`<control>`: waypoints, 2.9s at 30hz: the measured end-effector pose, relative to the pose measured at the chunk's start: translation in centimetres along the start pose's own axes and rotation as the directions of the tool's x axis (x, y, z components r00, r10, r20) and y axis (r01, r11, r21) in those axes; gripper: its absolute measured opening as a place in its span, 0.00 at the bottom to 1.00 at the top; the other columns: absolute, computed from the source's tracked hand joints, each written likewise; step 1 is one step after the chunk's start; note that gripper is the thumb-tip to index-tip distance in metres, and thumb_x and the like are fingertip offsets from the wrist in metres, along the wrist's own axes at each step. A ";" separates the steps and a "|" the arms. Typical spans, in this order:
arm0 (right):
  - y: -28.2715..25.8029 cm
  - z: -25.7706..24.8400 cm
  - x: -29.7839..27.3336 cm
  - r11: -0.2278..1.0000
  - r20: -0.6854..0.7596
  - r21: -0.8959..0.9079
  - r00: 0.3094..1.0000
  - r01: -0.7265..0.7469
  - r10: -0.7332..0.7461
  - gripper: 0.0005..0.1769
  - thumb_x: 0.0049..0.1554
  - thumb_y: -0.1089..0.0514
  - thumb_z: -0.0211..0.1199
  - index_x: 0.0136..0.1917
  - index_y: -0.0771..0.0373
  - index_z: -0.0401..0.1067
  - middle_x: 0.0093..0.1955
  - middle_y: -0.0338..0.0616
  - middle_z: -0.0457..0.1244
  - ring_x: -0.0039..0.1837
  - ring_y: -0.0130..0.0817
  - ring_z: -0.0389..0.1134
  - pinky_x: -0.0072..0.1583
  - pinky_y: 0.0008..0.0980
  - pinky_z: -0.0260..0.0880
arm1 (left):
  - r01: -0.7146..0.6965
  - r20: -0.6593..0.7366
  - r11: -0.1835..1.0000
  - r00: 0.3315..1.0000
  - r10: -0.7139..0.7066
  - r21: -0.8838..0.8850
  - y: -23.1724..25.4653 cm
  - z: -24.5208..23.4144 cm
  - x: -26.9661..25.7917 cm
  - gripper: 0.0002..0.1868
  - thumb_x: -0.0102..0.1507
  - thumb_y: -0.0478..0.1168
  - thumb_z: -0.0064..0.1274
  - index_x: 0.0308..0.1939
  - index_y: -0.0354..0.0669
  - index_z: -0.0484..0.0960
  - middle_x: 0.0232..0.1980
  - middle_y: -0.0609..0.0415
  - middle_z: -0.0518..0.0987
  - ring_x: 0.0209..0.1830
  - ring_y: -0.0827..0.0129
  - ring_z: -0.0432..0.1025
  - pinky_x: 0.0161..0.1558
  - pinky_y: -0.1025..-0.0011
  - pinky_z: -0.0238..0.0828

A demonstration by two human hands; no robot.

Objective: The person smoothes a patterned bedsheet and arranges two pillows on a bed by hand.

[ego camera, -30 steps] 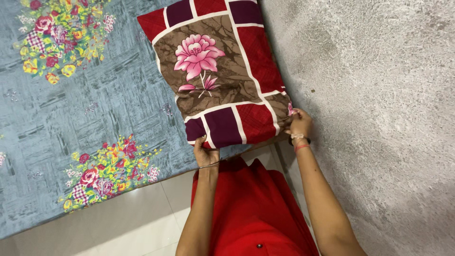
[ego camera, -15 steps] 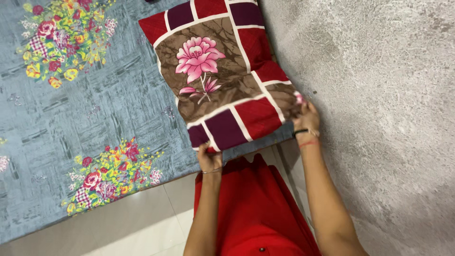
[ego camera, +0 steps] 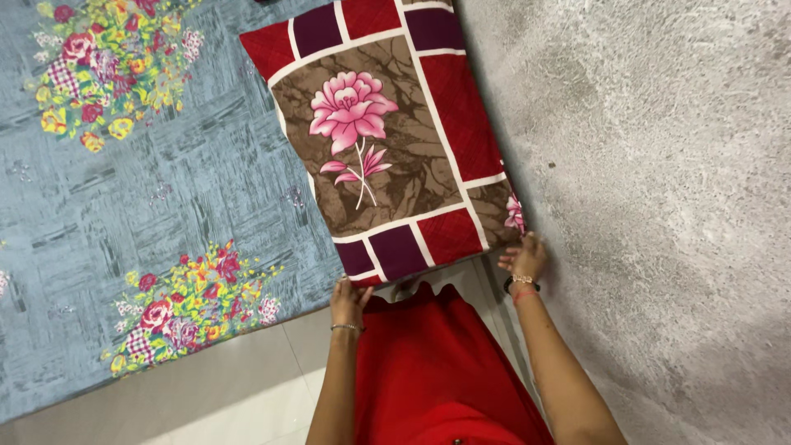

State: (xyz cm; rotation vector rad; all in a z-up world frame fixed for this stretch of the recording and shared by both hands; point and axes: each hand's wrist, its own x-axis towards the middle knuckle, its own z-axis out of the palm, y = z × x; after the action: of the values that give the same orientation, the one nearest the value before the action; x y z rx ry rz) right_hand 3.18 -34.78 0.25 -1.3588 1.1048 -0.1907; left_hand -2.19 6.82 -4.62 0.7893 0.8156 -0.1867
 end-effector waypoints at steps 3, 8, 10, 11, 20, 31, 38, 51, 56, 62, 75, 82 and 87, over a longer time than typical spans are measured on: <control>-0.4 0.7 0.0 0.988 -0.009 0.026 0.988 -0.153 0.153 0.42 0.62 0.34 0.55 0.75 0.65 0.49 0.59 0.73 0.65 0.44 0.59 0.71 0.42 0.50 0.77 | 0.038 -0.032 0.998 0.999 -0.036 0.044 -0.5 -0.1 0.4 0.17 0.73 0.48 0.46 0.57 0.38 0.69 0.44 0.50 0.71 0.40 0.60 0.75 0.52 0.55 0.83; -2.1 2.2 -0.6 0.923 0.133 0.122 0.927 -0.366 0.350 0.48 0.59 0.29 0.55 0.80 0.58 0.50 0.77 0.60 0.51 0.72 0.52 0.60 0.57 0.44 0.72 | 0.265 -0.059 0.964 0.962 -0.266 -0.035 2.9 3.2 -2.2 0.29 0.67 0.61 0.39 0.61 0.44 0.69 0.50 0.50 0.78 0.44 0.57 0.78 0.51 0.57 0.78; -2.6 3.3 0.4 0.901 0.177 0.130 0.904 -0.414 0.390 0.47 0.57 0.29 0.57 0.79 0.57 0.54 0.76 0.54 0.53 0.73 0.49 0.59 0.59 0.44 0.68 | 0.252 -0.016 0.968 0.967 -0.252 -0.015 3.6 4.4 -2.1 0.33 0.66 0.61 0.44 0.65 0.40 0.66 0.51 0.50 0.77 0.45 0.58 0.77 0.50 0.56 0.78; -2.9 4.0 1.4 0.889 0.195 0.139 0.892 -0.436 0.407 0.46 0.57 0.30 0.60 0.77 0.58 0.57 0.75 0.52 0.56 0.71 0.47 0.61 0.60 0.44 0.68 | 0.224 0.007 0.975 0.975 -0.224 -0.011 3.5 5.1 -1.3 0.37 0.68 0.59 0.49 0.67 0.30 0.63 0.50 0.45 0.75 0.46 0.57 0.76 0.50 0.53 0.79; -0.5 4.3 2.0 0.963 0.226 0.269 0.973 -0.013 -0.050 0.34 0.49 0.57 0.75 0.67 0.55 0.66 0.59 0.33 0.65 0.56 0.31 0.68 0.54 0.38 0.72 | -0.060 -0.072 0.995 0.996 0.054 -0.079 2.7 4.8 -1.3 0.48 0.58 0.30 0.61 0.76 0.38 0.48 0.55 0.51 0.76 0.48 0.64 0.76 0.47 0.58 0.80; -0.4 2.5 0.6 0.579 0.140 -0.526 0.735 0.623 -0.663 0.20 0.70 0.50 0.61 0.68 0.65 0.66 0.55 0.50 0.67 0.46 0.40 0.68 0.45 0.41 0.71 | 0.013 -0.034 0.998 0.999 -0.011 0.066 2.5 0.1 0.3 0.18 0.70 0.46 0.47 0.59 0.41 0.73 0.47 0.53 0.75 0.35 0.71 0.74 0.41 0.66 0.82; -0.7 2.9 1.3 0.925 0.100 -0.272 0.963 0.267 -0.249 0.13 0.67 0.53 0.59 0.55 0.66 0.69 0.36 0.46 0.65 0.26 0.32 0.65 0.28 0.32 0.67 | -0.086 -0.108 0.837 0.979 0.170 0.540 2.9 -0.5 0.9 0.12 0.68 0.42 0.56 0.41 0.33 0.78 0.37 0.52 0.79 0.32 0.68 0.76 0.35 0.66 0.80; -9.7 7.3 -13.3 0.224 0.337 -0.676 0.565 0.702 -0.753 0.30 0.64 0.47 0.56 0.74 0.65 0.62 0.65 0.60 0.62 0.65 0.51 0.64 0.64 0.53 0.65 | -0.346 0.165 0.097 0.654 0.739 0.933 7.8 5.5 -3.1 0.17 0.66 0.43 0.49 0.55 0.36 0.75 0.64 0.39 0.74 0.68 0.44 0.66 0.70 0.52 0.62; -12.0 14.0 -14.2 -0.224 0.830 -0.380 0.224 0.897 -0.511 0.36 0.65 0.40 0.47 0.81 0.56 0.53 0.83 0.54 0.48 0.83 0.52 0.46 0.76 0.58 0.43 | -0.618 0.674 -0.307 0.537 0.508 0.724 9.4 15.0 -4.0 0.34 0.67 0.49 0.49 0.76 0.48 0.62 0.81 0.44 0.56 0.82 0.45 0.46 0.76 0.39 0.32; -12.6 12.7 -9.9 -0.055 0.606 -0.715 0.579 0.697 -0.546 0.35 0.67 0.40 0.42 0.83 0.51 0.48 0.87 0.53 0.39 0.86 0.51 0.36 0.80 0.59 0.34 | -0.590 0.711 -0.409 0.647 0.277 0.696 11.7 18.0 -2.6 0.36 0.67 0.57 0.46 0.78 0.60 0.57 0.82 0.55 0.51 0.84 0.57 0.40 0.75 0.36 0.22; -21.4 24.4 0.6 -0.196 0.797 -0.466 0.313 0.863 -0.516 0.39 0.67 0.34 0.38 0.83 0.59 0.48 0.86 0.55 0.40 0.85 0.53 0.39 0.79 0.59 0.35 | -0.541 0.704 -0.477 0.651 0.283 0.692 20.3 24.5 7.4 0.39 0.67 0.59 0.43 0.80 0.60 0.52 0.84 0.56 0.44 0.84 0.54 0.35 0.73 0.32 0.21; -21.2 33.8 -0.6 -0.342 0.981 0.149 -0.097 0.928 0.166 0.38 0.62 0.32 0.44 0.78 0.54 0.53 0.82 0.43 0.46 0.83 0.44 0.41 0.79 0.57 0.32 | -0.544 0.725 -0.514 0.637 0.262 0.663 24.3 28.7 11.7 0.43 0.65 0.64 0.41 0.80 0.57 0.50 0.84 0.55 0.44 0.83 0.52 0.35 0.72 0.30 0.20; -25.6 36.9 1.4 -0.477 0.976 -0.167 0.076 0.863 -0.204 0.37 0.63 0.39 0.49 0.77 0.61 0.57 0.81 0.49 0.50 0.82 0.47 0.44 0.76 0.56 0.40 | -0.514 0.686 -0.513 0.690 0.229 0.687 26.4 30.5 14.3 0.43 0.65 0.65 0.40 0.80 0.56 0.49 0.84 0.55 0.44 0.83 0.52 0.34 0.71 0.28 0.18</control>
State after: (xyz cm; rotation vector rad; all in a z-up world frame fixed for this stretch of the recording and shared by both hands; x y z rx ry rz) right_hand 42.26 -17.89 14.50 -3.0037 -0.9034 0.0668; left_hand 36.88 6.25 12.84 2.7514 -0.2860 -0.1606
